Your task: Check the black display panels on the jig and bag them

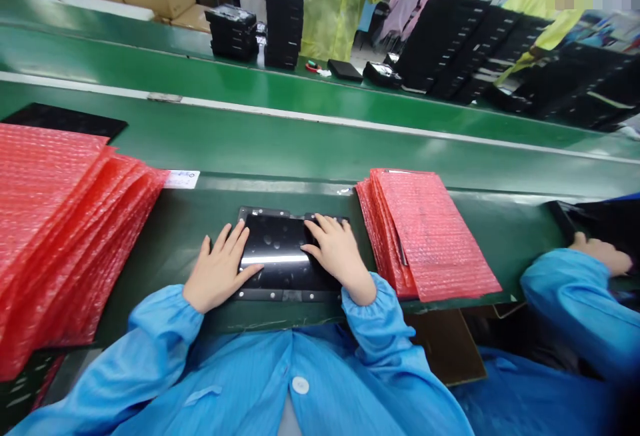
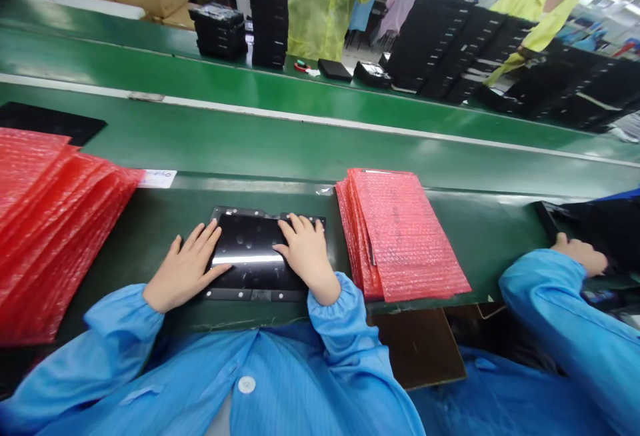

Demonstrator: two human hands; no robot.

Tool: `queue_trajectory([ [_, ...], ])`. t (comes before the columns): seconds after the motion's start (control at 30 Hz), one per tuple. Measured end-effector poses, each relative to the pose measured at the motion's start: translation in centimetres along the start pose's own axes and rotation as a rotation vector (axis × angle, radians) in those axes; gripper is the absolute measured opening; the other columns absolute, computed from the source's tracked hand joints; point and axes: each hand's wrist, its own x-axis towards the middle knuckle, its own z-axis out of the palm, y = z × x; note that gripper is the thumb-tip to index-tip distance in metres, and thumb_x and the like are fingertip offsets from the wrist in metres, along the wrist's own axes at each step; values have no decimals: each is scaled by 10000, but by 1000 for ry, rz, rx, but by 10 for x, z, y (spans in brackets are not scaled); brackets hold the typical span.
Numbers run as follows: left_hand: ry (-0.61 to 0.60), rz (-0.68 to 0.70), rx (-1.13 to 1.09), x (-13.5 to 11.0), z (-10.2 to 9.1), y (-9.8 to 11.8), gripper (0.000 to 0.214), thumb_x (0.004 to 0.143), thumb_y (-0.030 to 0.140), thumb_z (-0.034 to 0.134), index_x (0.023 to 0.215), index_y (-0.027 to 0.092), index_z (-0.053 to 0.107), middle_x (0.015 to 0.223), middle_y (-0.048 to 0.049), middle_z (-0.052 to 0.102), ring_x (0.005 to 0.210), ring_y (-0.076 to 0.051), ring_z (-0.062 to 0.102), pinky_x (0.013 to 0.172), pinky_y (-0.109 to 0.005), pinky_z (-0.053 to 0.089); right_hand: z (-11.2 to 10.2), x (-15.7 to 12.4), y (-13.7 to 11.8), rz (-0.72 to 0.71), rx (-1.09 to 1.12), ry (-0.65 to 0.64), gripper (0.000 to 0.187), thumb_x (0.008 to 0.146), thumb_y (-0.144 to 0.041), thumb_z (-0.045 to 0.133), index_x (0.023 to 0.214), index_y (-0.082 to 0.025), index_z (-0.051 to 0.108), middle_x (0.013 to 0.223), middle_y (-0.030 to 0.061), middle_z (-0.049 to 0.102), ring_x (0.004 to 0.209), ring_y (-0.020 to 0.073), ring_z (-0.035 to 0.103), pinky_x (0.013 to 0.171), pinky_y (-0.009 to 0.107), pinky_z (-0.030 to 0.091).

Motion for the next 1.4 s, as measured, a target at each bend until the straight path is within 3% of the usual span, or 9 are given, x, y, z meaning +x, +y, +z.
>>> queue_trajectory([
  [0.1, 65, -49, -34, 0, 7, 8, 744, 907, 592, 314, 1497, 149, 224, 1561, -139, 221, 1434, -340, 181, 1085, -636, 202, 14, 18, -15, -107, 66, 32, 395, 936, -413, 487, 1293, -246, 520, 1258, 116, 572, 1191, 288, 482, 999, 488, 381],
  [0.27, 110, -150, -300, 1, 11, 10, 693, 931, 529, 328, 1501, 157, 195, 1561, -162, 223, 1440, -294, 185, 1122, -612, 157, 22, 26, -19, -74, 136, 155, 308, 948, -367, 459, 1164, -188, 586, 1040, 122, 571, 1012, 260, 516, 1001, 456, 393],
  [0.43, 343, -238, -836, 2, -9, 26, 503, 951, 444, 355, 1378, 206, 473, 1504, -81, 391, 1426, -224, 245, 1161, -450, 225, 12, 19, -12, -73, 218, 386, 338, 967, -286, 396, 1260, -172, 519, 1088, 121, 562, 1063, 243, 520, 1087, 520, 305],
  [0.6, 296, -342, -1451, 2, -34, 42, 510, 885, 474, 518, 1301, 184, 572, 1308, -87, 610, 1291, -269, 472, 1105, -445, 341, 0, 9, -1, -44, 315, 555, 367, 950, -199, 398, 1308, -213, 478, 1150, 104, 592, 1121, 223, 535, 1100, 532, 286],
  [0.83, 368, -488, -1762, 7, -55, 29, 581, 794, 455, 657, 1293, 171, 574, 1209, -102, 672, 1194, -305, 559, 1001, -464, 461, -13, -22, 18, 224, 493, 711, 305, 911, -265, 517, 1204, -204, 573, 1213, 125, 543, 1154, 250, 536, 1000, 464, 442],
  [0.93, 380, -538, -1907, 8, -60, 17, 541, 792, 385, 678, 1293, 212, 572, 1178, -74, 692, 1123, -280, 613, 940, -407, 516, -12, -42, 25, 332, 747, 578, 381, 891, -331, 561, 1246, -195, 552, 1150, 122, 601, 1020, 232, 617, 896, 421, 522],
  [1.1, 438, -540, -1987, 12, -56, 5, 451, 805, 286, 667, 1248, 219, 610, 1166, -51, 699, 1100, -264, 629, 916, -355, 536, -13, -67, 16, 244, 1235, 73, 467, 880, -420, 580, 1292, -204, 537, 1060, 87, 694, 891, 220, 691, 795, 361, 577],
  [1.3, 410, -535, -2061, 15, -46, 0, 451, 817, 254, 652, 1262, 211, 595, 1181, -57, 691, 1088, -245, 636, 958, -347, 509, -25, -77, -4, 189, 1278, 62, 463, 954, -348, 482, 1394, -221, 415, 645, -19, 699, 716, 186, 721, 759, 348, 583],
  [1.4, 387, -521, -2072, 16, -44, -2, 457, 820, 260, 645, 1272, 221, 586, 1187, -62, 687, 1074, -247, 645, 952, -356, 513, -28, -78, -6, 175, 1256, 61, 424, 966, -324, 464, 1379, -236, 428, 638, -28, 699, 607, 153, 701, 673, 294, 576],
])
